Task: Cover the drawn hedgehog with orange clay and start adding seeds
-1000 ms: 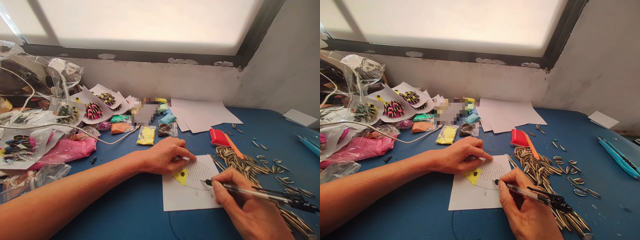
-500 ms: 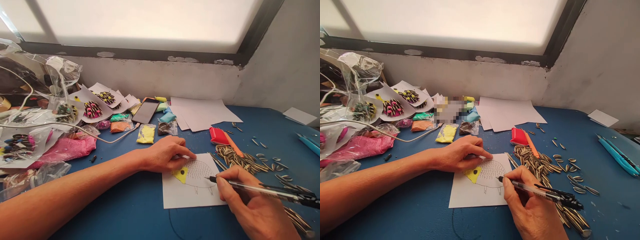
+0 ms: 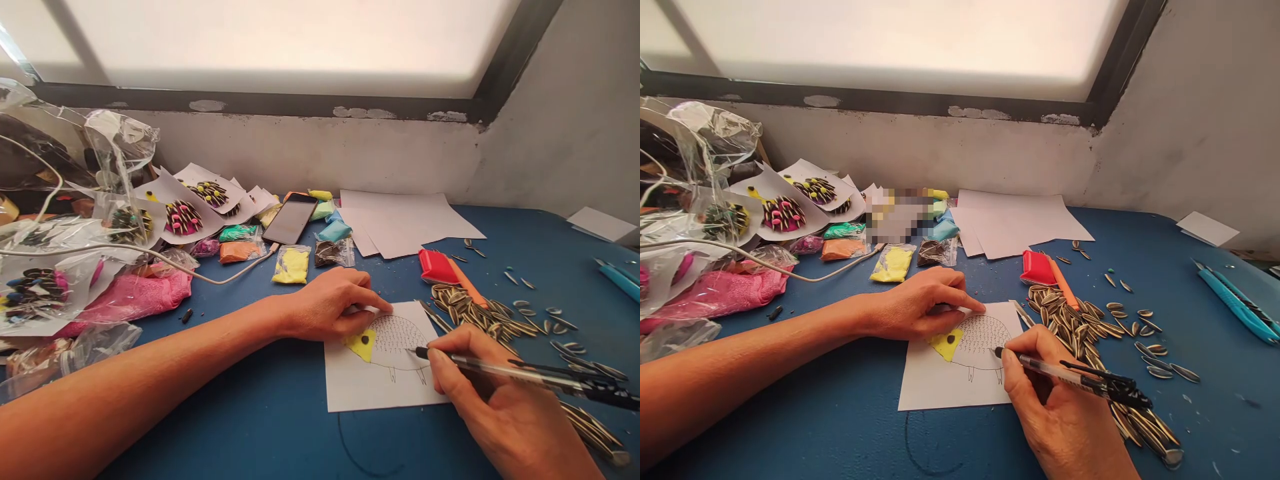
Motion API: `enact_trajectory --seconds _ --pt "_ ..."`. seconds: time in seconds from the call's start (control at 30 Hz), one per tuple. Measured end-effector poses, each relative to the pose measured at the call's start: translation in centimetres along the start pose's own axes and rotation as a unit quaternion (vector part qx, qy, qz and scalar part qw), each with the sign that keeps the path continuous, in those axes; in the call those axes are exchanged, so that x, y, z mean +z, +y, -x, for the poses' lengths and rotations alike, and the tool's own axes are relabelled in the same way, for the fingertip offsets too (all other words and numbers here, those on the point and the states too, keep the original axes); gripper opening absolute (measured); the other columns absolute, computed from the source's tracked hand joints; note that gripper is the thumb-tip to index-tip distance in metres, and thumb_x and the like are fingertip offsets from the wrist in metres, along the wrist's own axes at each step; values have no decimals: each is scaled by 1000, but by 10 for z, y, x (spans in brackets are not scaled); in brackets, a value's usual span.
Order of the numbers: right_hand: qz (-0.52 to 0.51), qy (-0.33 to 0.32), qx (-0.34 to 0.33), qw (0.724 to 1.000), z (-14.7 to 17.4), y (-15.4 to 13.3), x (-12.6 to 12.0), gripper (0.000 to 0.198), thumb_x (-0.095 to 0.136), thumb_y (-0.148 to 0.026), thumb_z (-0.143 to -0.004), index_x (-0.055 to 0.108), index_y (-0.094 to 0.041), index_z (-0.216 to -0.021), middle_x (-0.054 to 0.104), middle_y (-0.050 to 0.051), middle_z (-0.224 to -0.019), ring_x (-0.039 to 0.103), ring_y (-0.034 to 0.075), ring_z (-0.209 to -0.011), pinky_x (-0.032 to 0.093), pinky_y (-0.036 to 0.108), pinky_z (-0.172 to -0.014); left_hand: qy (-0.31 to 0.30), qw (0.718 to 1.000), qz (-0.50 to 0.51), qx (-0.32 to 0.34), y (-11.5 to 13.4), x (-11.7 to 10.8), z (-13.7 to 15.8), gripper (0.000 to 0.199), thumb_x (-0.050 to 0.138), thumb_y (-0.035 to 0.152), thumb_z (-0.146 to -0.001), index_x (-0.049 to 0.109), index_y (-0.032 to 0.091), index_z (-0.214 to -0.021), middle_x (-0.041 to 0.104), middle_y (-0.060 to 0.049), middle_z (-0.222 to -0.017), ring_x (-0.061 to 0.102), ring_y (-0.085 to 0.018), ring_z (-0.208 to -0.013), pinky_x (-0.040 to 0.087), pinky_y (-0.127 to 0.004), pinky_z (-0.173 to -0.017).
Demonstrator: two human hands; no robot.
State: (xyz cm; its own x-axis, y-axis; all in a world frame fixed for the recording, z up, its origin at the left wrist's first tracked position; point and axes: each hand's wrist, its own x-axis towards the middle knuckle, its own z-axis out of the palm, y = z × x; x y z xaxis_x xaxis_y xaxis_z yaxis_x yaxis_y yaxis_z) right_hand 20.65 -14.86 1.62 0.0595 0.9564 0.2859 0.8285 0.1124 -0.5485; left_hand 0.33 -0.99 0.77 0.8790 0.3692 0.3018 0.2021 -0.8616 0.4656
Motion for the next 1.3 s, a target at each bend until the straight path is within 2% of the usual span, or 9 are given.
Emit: enact_trajectory --seconds 0.2,0.3,0.47,0.87,0.97,1.13,1.3 --pt "-17 31 47 998 6 -13 3 21 50 -40 -90 56 -27 -73 55 -6 -60 52 13 -53 39 24 -49 7 1000 5 -2 -2 2 0 30 57 16 -92 74 18 -117 58 -4 -84 50 -13 -74 39 -27 -73" --pt "-14 32 54 998 6 -14 2 25 49 -42 -90 55 -28 -70 52 -6 -57 48 12 -48 37 24 -45 8 1000 7 1 -1 2 0 30 58 16 -92 74 17 -117 58 -4 -84 50 -13 -74 39 -27 -73" --pt "12 17 0 1000 0 -2 -3 24 51 -41 -88 55 -28 -69 49 -8 -46 42 10 -34 30 23 -32 4 1000 10 4 0 0 0 29 58 16 -92 74 16 -117 56 -4 -82 49 -13 -74 38 -27 -72" --pt "18 7 -29 999 -3 7 -1 20 52 -40 -90 57 -28 -75 58 -7 -55 53 10 -39 38 21 -36 5 1000 5 2 -2 2 0 31 59 15 -91 74 17 -118 57 -4 -83 49 -13 -74 38 -27 -72" --pt "10 4 -10 1000 1 4 -1 21 52 -41 -89 57 -28 -74 56 -7 -53 50 11 -40 37 22 -37 4 1000 7 2 -1 1 0 31 58 15 -91 73 16 -118 56 -4 -82 49 -13 -74 37 -27 -72" --pt "-13 44 56 997 7 -11 2 22 50 -41 -89 56 -27 -73 57 -5 -61 53 13 -54 40 24 -50 6 1000 5 3 0 0 0 30 58 16 -92 74 16 -117 56 -4 -82 48 -13 -74 37 -28 -71" --pt "-26 21 47 998 4 -11 -1 24 50 -42 -87 55 -28 -69 51 -7 -54 44 11 -44 34 24 -40 3 1000 4 -1 0 0 0 29 58 16 -92 74 17 -117 56 -4 -82 49 -13 -74 38 -27 -72"
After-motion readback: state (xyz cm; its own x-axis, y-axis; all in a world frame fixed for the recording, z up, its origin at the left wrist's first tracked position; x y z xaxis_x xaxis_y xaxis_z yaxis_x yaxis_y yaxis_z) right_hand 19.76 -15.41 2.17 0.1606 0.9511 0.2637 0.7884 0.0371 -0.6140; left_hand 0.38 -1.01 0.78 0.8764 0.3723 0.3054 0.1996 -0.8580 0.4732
